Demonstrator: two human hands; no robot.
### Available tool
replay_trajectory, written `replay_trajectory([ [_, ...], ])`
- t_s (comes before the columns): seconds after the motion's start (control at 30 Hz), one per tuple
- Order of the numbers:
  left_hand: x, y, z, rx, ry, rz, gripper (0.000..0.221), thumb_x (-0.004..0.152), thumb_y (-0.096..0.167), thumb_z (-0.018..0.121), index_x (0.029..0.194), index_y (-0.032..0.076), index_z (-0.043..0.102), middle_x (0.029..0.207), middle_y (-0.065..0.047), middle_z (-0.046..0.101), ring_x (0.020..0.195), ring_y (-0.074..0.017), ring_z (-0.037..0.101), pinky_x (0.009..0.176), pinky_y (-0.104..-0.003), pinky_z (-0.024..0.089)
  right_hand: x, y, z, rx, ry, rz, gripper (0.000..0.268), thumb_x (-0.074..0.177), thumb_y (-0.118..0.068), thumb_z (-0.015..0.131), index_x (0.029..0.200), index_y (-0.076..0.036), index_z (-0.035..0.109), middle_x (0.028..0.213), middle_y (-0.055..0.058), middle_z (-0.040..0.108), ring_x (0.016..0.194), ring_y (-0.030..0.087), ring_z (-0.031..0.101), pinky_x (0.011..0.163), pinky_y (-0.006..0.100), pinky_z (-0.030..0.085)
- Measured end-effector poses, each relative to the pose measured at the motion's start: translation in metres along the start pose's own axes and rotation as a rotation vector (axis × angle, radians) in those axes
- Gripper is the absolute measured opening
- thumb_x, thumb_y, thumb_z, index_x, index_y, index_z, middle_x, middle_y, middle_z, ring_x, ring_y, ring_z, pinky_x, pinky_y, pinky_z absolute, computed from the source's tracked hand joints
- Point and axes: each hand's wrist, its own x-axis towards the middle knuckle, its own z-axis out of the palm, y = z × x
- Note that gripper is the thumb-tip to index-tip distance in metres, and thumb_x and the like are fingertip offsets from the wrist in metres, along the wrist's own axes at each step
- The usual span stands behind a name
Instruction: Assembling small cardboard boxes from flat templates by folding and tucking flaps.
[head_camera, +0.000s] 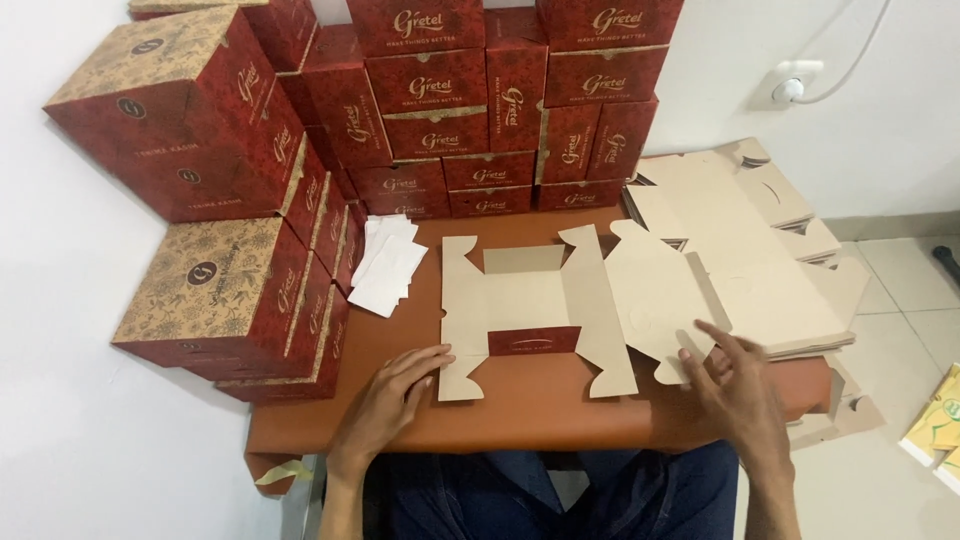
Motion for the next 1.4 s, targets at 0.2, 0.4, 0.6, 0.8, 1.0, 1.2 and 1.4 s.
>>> replay_trajectory([
  [0.2,-0.001,-0.003,0.003,0.047,-0.041,-0.033,0.044,0.087,0.009,0.074,0.127,0.027,0.080,0.148,0.012,0.069,0.132,-0.0169,0.065,0.117,-0.041,0.051,-0.011,-0.046,0.018,-0.272,0.203,-0.463,0.062,0.087,-0.037,0.082,0.146,-0.025,0.069,0.154,0.015,0.055,0.128,0.031,0.061,0.098,0.047,0.057],
  [0.4,0.006,0.015,0.007,0.123,0.164,0.206,0.025,0.082,0.011,0.080,0.104,0.021,0.085,0.134,0.009,0.077,0.123,-0.0140,0.069,0.107,-0.036,0.054,0.006,-0.100,0.064,-0.166,-0.163,-0.806,0.040,0.099,-0.037,0.065,0.136,-0.022,0.072,0.137,0.001,0.073,0.129,0.021,0.064,0.115,0.044,0.042],
  [0.6,0.027,0.019,0.036,0.135,0.326,0.232,0.012,0.096,0.024,0.073,0.107,0.020,0.079,0.136,0.003,0.077,0.122,-0.0163,0.072,0.107,-0.038,0.058,0.002,-0.120,0.079,-0.048,-0.270,-0.713,0.023,0.099,-0.022,0.066,0.113,-0.010,0.080,0.104,0.003,0.085,0.087,0.022,0.076,0.097,0.038,0.053],
  [0.8,0.045,0.032,0.055,0.096,0.330,0.274,0.016,0.108,0.022,0.067,0.120,0.019,0.077,0.115,-0.002,0.082,0.106,-0.0205,0.078,0.098,-0.040,0.054,0.000,-0.130,0.068,0.027,-0.463,-0.557,0.020,0.105,-0.018,0.062,0.112,-0.017,0.081,0.101,0.009,0.083,0.104,0.032,0.080,0.100,0.049,0.060],
  [1.0,0.054,0.031,0.069,0.145,0.342,0.321,0.023,0.108,0.020,0.066,0.128,0.021,0.077,0.103,-0.001,0.082,0.095,-0.0183,0.078,0.092,-0.036,0.051,0.004,-0.123,0.073,0.073,-0.463,-0.593,0.021,0.105,-0.017,0.062,0.113,-0.015,0.081,0.098,0.011,0.083,0.100,0.031,0.081,0.101,0.048,0.060],
  [1.2,0.060,0.038,0.066,0.154,0.328,0.345,0.019,0.103,0.021,0.073,0.121,0.022,0.079,0.080,0.002,0.069,0.079,-0.0164,0.071,0.092,-0.033,0.049,0.005,-0.124,0.067,0.092,-0.505,-0.598,0.022,0.107,-0.015,0.060,0.117,-0.012,0.080,0.099,0.014,0.082,0.099,0.031,0.080,0.097,0.046,0.062],
  [1.4,0.071,0.035,0.066,0.146,0.284,0.346,0.011,0.097,0.026,0.080,0.106,0.019,0.078,0.073,0.003,0.061,0.074,-0.0167,0.068,0.098,-0.037,0.048,0.003,-0.126,0.065,0.129,-0.523,-0.595,0.024,0.107,-0.012,0.060,0.121,-0.010,0.079,0.099,0.016,0.081,0.099,0.030,0.080,0.094,0.045,0.063],
])
